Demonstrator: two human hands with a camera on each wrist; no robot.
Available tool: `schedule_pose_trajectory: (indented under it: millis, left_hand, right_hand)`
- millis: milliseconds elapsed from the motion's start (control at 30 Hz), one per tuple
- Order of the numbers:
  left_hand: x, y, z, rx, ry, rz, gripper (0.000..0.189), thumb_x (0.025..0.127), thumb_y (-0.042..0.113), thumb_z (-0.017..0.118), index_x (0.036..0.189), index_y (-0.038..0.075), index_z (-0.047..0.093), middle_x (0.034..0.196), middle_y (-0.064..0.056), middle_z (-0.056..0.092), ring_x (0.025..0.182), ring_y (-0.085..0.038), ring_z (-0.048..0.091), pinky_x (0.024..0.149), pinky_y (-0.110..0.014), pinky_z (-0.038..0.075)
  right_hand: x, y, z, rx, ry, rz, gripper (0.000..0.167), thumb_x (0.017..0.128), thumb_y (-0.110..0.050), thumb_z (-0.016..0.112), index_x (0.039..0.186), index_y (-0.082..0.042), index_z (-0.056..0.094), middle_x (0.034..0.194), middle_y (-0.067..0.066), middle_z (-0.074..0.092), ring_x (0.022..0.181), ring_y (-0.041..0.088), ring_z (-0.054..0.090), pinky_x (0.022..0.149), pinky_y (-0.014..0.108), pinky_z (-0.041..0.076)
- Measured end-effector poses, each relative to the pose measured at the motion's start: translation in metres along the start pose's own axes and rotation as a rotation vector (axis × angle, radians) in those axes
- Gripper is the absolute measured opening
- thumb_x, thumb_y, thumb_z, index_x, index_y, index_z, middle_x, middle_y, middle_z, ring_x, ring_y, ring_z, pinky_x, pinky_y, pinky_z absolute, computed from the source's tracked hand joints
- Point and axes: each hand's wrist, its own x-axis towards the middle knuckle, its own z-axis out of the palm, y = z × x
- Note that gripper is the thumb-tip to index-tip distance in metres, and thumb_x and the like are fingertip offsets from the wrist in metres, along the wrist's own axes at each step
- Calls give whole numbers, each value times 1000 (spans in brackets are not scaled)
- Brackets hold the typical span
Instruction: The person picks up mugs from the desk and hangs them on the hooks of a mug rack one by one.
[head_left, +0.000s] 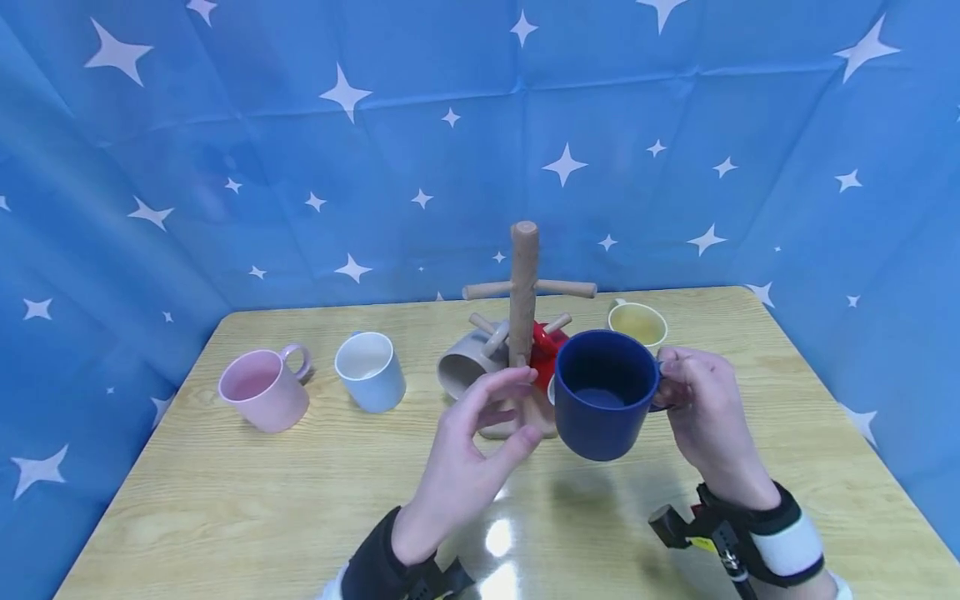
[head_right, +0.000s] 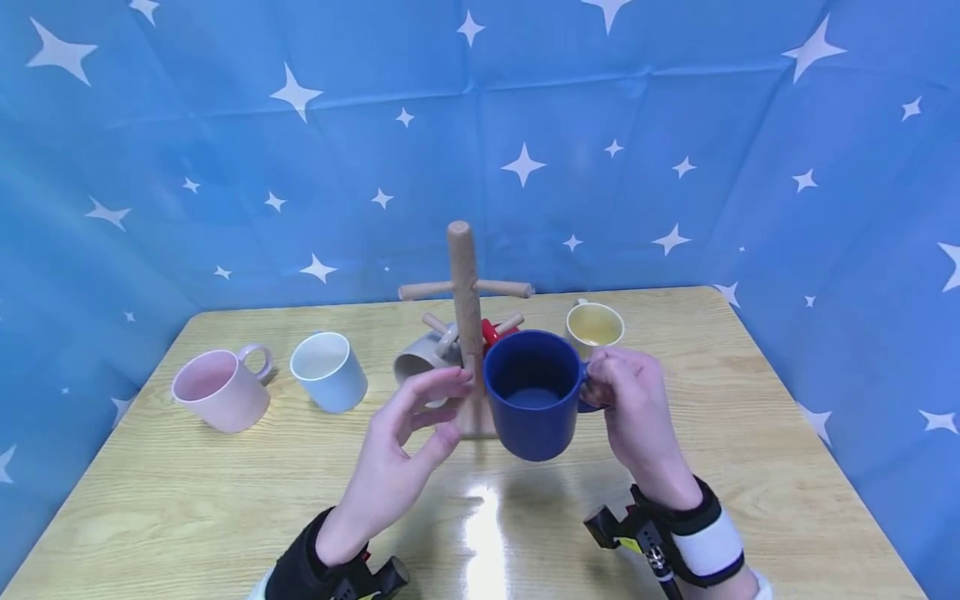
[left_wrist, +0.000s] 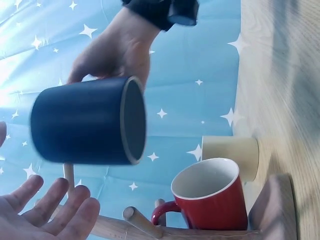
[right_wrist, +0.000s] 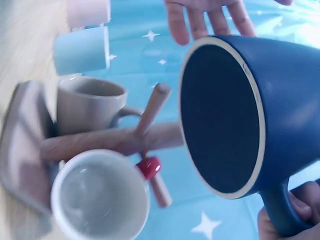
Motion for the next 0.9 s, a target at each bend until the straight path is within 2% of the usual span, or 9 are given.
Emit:
schedule_pose_trajectory:
  millis: [200, 367, 500, 700, 800, 900]
  left_hand:
    - [-1, -2, -1, -10, 27, 28, 62, 99, 41, 72, 149, 10, 53, 142, -15, 67, 129, -20, 66, 104, -37, 60]
    - [-2, -2, -4, -29, 24, 7, 77, 95, 57, 72, 154, 15, 47, 146, -13, 62, 133, -24, 62, 106, -37, 58]
    - [-3, -3, -6, -18, 35, -15, 86, 90, 67, 71, 156, 19, 44, 147, -10, 62, 129, -24, 62, 104, -38, 57]
    - [-1, -7, -2, -81, 22, -15, 89, 85, 58, 83, 157, 23, 43, 149, -7, 61, 132, -25, 59, 109, -48, 49]
    - [0, -8, -1, -113, 14, -28, 93, 81, 55, 87, 157, 25, 42, 150, -5, 60, 135, -24, 57, 114, -54, 43]
    - [0, -9, -4, -121, 17, -30, 94, 79, 56, 88, 155, 25, 43, 149, -6, 60, 135, -24, 57, 115, -55, 42]
  right_hand:
    - [8, -3, 25, 11, -68, 23, 35, 98, 4, 33, 63, -4, 32, 64, 5, 26, 57, 25, 25, 58, 41, 18]
    - [12, 1, 41, 30, -102, 37, 33, 96, 5, 36, 64, -3, 39, 64, 4, 30, 57, 24, 30, 56, 40, 22]
    - [11, 7, 52, 29, -112, 70, 34, 96, 2, 37, 63, -5, 42, 63, 2, 33, 57, 23, 34, 55, 39, 26]
    - [9, 12, 58, 34, -140, 106, 34, 97, -1, 39, 65, -8, 46, 64, -4, 42, 59, 22, 38, 56, 36, 32]
    - [8, 15, 60, 48, -168, 96, 33, 97, 0, 39, 65, -6, 44, 65, -3, 39, 60, 22, 36, 56, 36, 31]
    - [6, 18, 63, 65, -178, 97, 31, 96, 1, 39, 66, -4, 40, 66, 1, 34, 60, 23, 33, 56, 38, 28]
